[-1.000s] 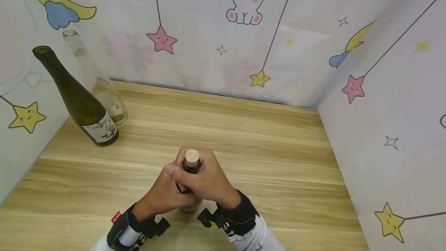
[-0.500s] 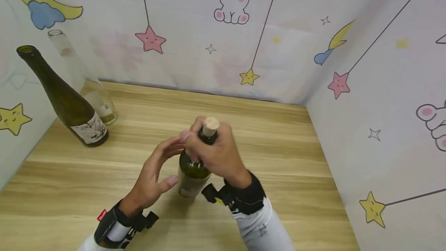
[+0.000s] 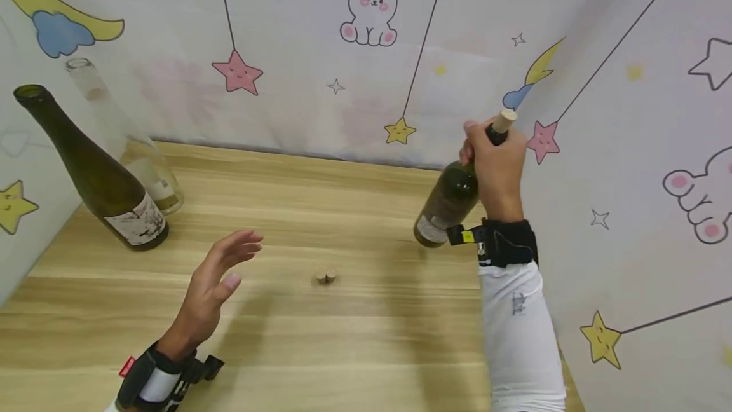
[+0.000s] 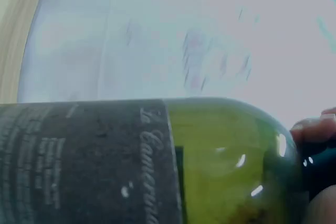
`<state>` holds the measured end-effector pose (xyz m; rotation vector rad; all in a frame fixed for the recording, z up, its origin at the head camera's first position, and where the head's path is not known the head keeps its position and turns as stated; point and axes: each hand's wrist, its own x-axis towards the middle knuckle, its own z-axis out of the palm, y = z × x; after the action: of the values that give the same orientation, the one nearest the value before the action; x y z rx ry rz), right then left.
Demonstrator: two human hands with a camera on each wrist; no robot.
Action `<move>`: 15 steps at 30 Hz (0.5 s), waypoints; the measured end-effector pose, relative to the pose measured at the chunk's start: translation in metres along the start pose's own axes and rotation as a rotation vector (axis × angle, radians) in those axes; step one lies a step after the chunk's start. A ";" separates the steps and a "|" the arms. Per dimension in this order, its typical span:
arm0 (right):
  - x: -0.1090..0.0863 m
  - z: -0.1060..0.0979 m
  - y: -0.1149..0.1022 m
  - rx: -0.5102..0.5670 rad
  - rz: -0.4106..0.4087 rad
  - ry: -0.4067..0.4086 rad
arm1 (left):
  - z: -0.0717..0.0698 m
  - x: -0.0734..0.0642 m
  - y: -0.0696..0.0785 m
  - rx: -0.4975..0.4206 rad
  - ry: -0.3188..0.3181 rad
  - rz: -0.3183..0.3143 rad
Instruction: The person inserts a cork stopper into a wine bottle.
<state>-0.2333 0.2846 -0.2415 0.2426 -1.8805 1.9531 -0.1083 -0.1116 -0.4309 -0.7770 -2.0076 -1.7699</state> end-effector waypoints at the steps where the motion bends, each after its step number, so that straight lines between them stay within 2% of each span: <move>1: 0.008 -0.013 0.004 -0.024 0.014 0.032 | -0.001 -0.001 -0.002 0.003 0.010 0.000; 5: 0.036 -0.056 0.019 -0.133 0.038 0.120 | -0.005 -0.007 -0.004 0.012 0.049 -0.016; 9: 0.056 -0.083 0.033 -0.190 0.054 0.205 | -0.008 -0.013 -0.005 0.013 0.073 -0.067; 12: 0.064 -0.097 0.041 -0.174 0.060 0.278 | -0.009 -0.014 -0.007 0.008 0.073 -0.113; 15: 0.065 -0.107 0.047 -0.145 0.060 0.333 | -0.009 -0.014 -0.009 0.002 0.065 -0.130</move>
<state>-0.2936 0.4017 -0.2656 -0.1739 -1.8106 1.7552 -0.1039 -0.1236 -0.4451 -0.5927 -2.0587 -1.8392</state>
